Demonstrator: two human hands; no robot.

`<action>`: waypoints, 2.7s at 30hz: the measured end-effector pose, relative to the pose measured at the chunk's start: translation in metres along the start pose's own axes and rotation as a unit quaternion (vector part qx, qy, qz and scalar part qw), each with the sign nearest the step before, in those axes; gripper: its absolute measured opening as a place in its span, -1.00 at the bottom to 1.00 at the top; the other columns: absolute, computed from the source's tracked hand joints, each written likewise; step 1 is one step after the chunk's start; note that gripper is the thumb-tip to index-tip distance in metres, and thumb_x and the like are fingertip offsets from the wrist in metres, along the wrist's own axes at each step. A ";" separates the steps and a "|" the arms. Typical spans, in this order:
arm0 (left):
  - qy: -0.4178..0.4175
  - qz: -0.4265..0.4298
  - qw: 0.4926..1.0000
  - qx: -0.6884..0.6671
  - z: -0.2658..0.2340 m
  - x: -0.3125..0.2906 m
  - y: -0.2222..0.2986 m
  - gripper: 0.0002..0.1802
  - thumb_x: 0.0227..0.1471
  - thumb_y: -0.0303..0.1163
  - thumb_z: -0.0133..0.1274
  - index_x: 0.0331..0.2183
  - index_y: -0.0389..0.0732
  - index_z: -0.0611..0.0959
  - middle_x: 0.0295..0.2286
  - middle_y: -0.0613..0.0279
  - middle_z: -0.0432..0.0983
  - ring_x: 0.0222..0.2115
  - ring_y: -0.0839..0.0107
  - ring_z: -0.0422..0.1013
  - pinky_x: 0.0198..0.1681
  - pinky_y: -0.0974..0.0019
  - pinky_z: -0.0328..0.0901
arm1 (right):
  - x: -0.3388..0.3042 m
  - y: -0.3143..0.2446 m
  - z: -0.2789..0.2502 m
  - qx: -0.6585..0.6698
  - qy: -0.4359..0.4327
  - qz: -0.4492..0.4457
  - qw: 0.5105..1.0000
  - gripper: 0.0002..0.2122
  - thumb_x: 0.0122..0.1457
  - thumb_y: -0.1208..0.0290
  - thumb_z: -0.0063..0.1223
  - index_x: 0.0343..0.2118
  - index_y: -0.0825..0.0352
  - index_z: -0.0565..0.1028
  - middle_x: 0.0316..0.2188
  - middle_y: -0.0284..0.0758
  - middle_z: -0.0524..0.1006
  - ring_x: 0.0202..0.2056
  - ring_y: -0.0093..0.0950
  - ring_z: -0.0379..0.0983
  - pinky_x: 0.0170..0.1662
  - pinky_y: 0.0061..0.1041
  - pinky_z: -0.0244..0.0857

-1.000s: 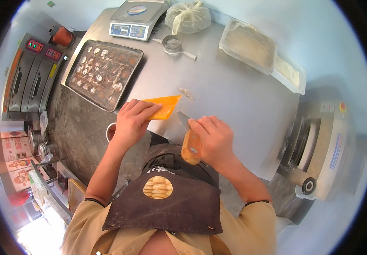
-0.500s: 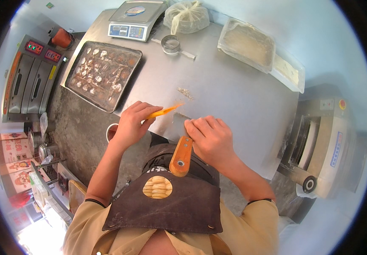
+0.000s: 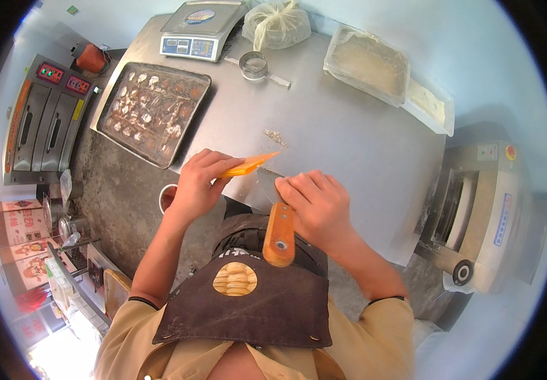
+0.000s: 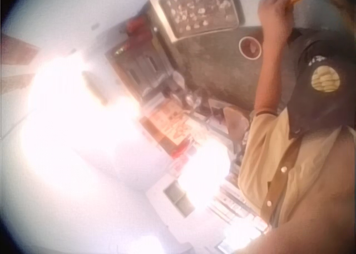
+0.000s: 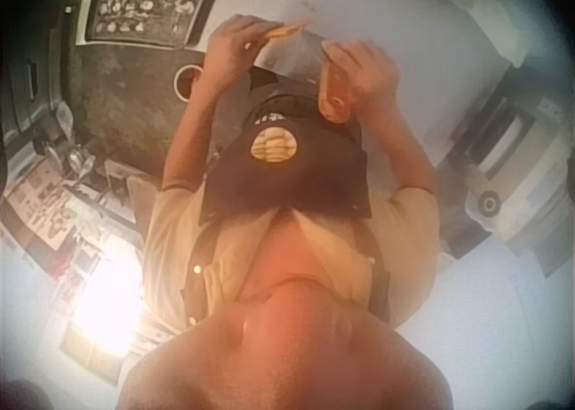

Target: The person scrapes a yellow plastic scraper with a knife, then uses the scraper to wipe a stainless steel countertop. They move a tray of pastries aside, wipe the surface, and place the scraper into a bucket. The person then picks up a metal dough cutter and wipes it with the scraper before setting it down.

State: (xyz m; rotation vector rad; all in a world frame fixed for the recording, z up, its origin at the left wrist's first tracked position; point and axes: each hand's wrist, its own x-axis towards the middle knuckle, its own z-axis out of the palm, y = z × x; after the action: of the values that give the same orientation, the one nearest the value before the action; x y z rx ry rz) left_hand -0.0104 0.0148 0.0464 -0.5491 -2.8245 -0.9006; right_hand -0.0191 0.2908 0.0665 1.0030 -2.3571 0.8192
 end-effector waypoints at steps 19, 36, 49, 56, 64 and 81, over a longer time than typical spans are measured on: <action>-0.048 0.025 0.999 0.002 -0.013 0.008 0.006 -0.55 -0.13 -0.55 0.32 -0.11 -0.08 0.78 -0.31 0.39 0.68 -0.27 0.28 0.50 -0.17 0.19 0.36 | 0.013 0.003 0.000 -0.009 -0.120 -0.025 0.992 -0.75 -0.12 0.54 0.26 -0.29 0.25 0.60 -0.44 -0.45 0.49 -0.43 -0.41 0.43 -0.43 -0.41 0.30; 0.000 -0.015 1.000 0.020 0.003 -0.003 0.000 -0.61 -0.10 -0.56 0.29 -0.14 -0.07 0.76 -0.34 0.39 0.67 -0.35 0.26 0.45 -0.24 0.17 0.32 | 0.013 0.007 -0.001 -0.027 -0.112 -0.010 0.993 -0.76 -0.14 0.61 0.18 -0.33 0.26 0.58 -0.47 -0.43 0.46 -0.46 -0.40 0.41 -0.45 -0.40 0.26; -0.013 0.023 0.998 0.051 -0.011 0.011 0.004 -0.57 -0.15 -0.57 0.31 -0.15 -0.06 0.78 -0.34 0.43 0.69 -0.34 0.33 0.47 -0.24 0.21 0.31 | 0.029 0.016 -0.001 0.004 -0.125 -0.047 0.991 -0.79 -0.06 0.52 0.22 -0.30 0.23 0.59 -0.46 -0.45 0.46 -0.43 -0.40 0.42 -0.42 -0.39 0.27; 0.000 -0.003 0.999 0.050 0.001 0.006 0.006 -0.59 -0.13 -0.55 0.33 -0.15 -0.05 0.79 -0.41 0.41 0.66 -0.38 0.34 0.47 -0.26 0.21 0.31 | 0.020 0.011 0.002 -0.020 -0.121 -0.024 0.992 -0.77 -0.12 0.59 0.20 -0.33 0.24 0.58 -0.47 -0.44 0.44 -0.45 -0.40 0.40 -0.43 -0.39 0.26; 0.007 -0.009 0.998 0.058 0.003 0.003 0.009 -0.61 -0.10 -0.55 0.33 -0.14 -0.07 0.81 -0.52 0.33 0.56 -0.42 0.31 0.48 -0.29 0.20 0.33 | 0.017 0.013 0.002 -0.022 -0.126 -0.017 0.992 -0.78 -0.11 0.60 0.19 -0.34 0.24 0.57 -0.48 -0.44 0.45 -0.45 -0.40 0.40 -0.43 -0.39 0.26; 0.036 -0.066 0.995 0.058 0.010 -0.008 0.020 -0.66 -0.04 -0.51 0.31 -0.13 -0.11 0.79 -0.49 0.28 0.62 -0.40 0.28 0.47 -0.26 0.18 0.32 | 0.015 0.011 0.003 -0.032 -0.097 0.011 0.995 -0.77 -0.10 0.61 0.18 -0.31 0.24 0.59 -0.45 -0.44 0.49 -0.42 -0.40 0.42 -0.40 -0.38 0.29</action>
State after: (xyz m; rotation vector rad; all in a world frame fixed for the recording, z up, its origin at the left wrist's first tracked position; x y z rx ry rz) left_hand 0.0043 0.0335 0.0477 -0.3113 -2.8513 -0.7532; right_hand -0.0373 0.2876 0.0697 1.0762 -2.5442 0.6754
